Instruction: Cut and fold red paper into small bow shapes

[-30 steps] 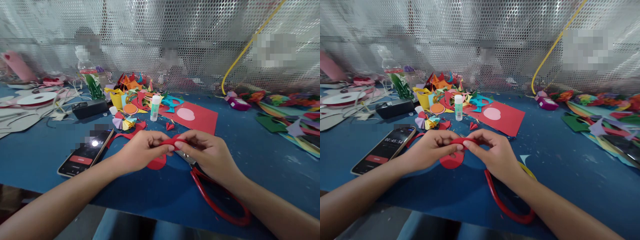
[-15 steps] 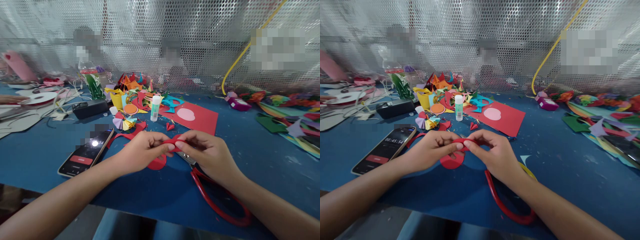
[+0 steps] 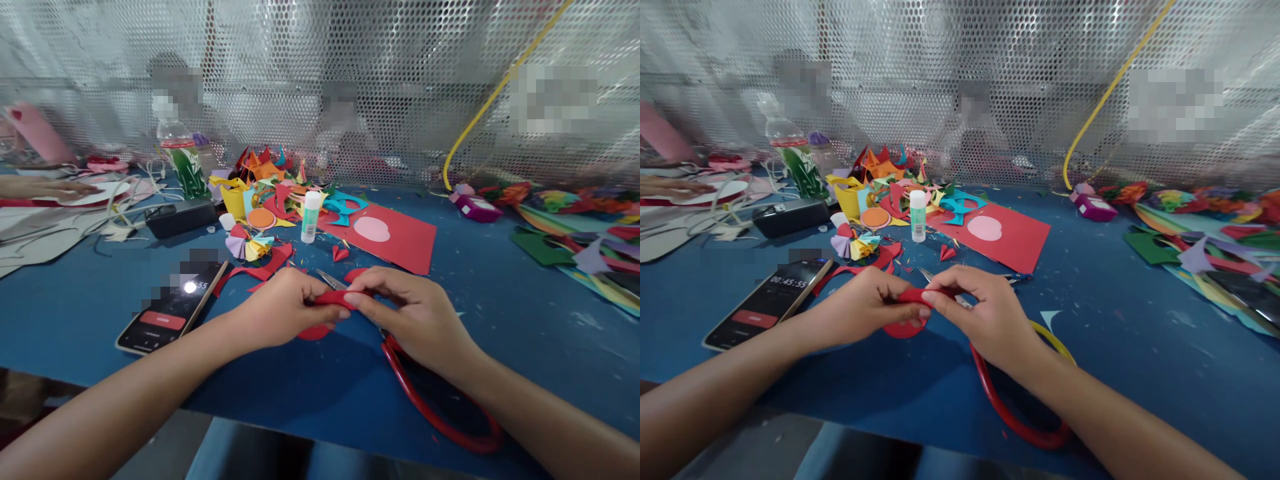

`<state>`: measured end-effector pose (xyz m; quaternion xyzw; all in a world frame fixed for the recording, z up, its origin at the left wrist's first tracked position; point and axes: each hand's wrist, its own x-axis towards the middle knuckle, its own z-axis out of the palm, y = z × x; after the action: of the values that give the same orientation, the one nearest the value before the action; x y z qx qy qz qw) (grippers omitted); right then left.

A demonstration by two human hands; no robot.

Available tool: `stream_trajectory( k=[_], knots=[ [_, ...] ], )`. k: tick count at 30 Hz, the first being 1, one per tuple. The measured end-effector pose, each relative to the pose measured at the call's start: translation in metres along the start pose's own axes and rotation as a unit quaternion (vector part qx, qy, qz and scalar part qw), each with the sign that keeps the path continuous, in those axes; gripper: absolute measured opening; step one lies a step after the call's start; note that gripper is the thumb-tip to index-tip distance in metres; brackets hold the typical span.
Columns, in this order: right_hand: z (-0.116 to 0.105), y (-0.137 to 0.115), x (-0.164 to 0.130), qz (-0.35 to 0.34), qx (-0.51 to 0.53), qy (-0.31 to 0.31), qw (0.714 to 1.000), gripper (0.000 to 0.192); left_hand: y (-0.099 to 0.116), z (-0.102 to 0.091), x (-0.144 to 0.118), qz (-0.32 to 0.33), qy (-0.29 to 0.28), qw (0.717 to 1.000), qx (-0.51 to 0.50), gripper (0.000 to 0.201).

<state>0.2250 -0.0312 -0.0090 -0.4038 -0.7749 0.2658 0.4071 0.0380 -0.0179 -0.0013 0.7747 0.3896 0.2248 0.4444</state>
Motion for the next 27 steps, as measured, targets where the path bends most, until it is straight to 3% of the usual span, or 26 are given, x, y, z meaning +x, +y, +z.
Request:
stream_trajectory(
  k=[7, 13, 17, 20, 24, 27],
  knots=[
    [0.003, 0.004, 0.001, 0.022, 0.006, -0.064, 0.998, 0.013, -0.001, -0.001, 0.000, -0.008, 0.031, 0.996, 0.082, 0.028],
    [0.004, 0.008, 0.001, 0.073, 0.048, -0.068, 0.994, 0.006, 0.000, -0.003, 0.001, 0.012, 0.003, 0.998, 0.064, 0.020],
    [-0.001, 0.015, 0.001, 0.093, 0.055, -0.048, 0.993, 0.021, -0.002, -0.003, 0.002, 0.008, -0.025, 0.999, 0.019, 0.017],
    [-0.006, 0.020, 0.002, 0.079, 0.034, -0.068, 0.994, 0.029, -0.004, -0.004, 0.003, -0.014, -0.042, 0.998, -0.034, 0.014],
    [-0.010, 0.025, 0.005, 0.035, 0.010, -0.083, 0.996, 0.033, -0.001, -0.005, 0.004, -0.042, -0.072, 0.992, -0.096, 0.014],
    [-0.011, 0.025, 0.008, 0.034, 0.014, -0.066, 0.997, 0.032, 0.003, -0.006, 0.003, -0.054, -0.065, 0.989, -0.124, 0.016]
  ],
)
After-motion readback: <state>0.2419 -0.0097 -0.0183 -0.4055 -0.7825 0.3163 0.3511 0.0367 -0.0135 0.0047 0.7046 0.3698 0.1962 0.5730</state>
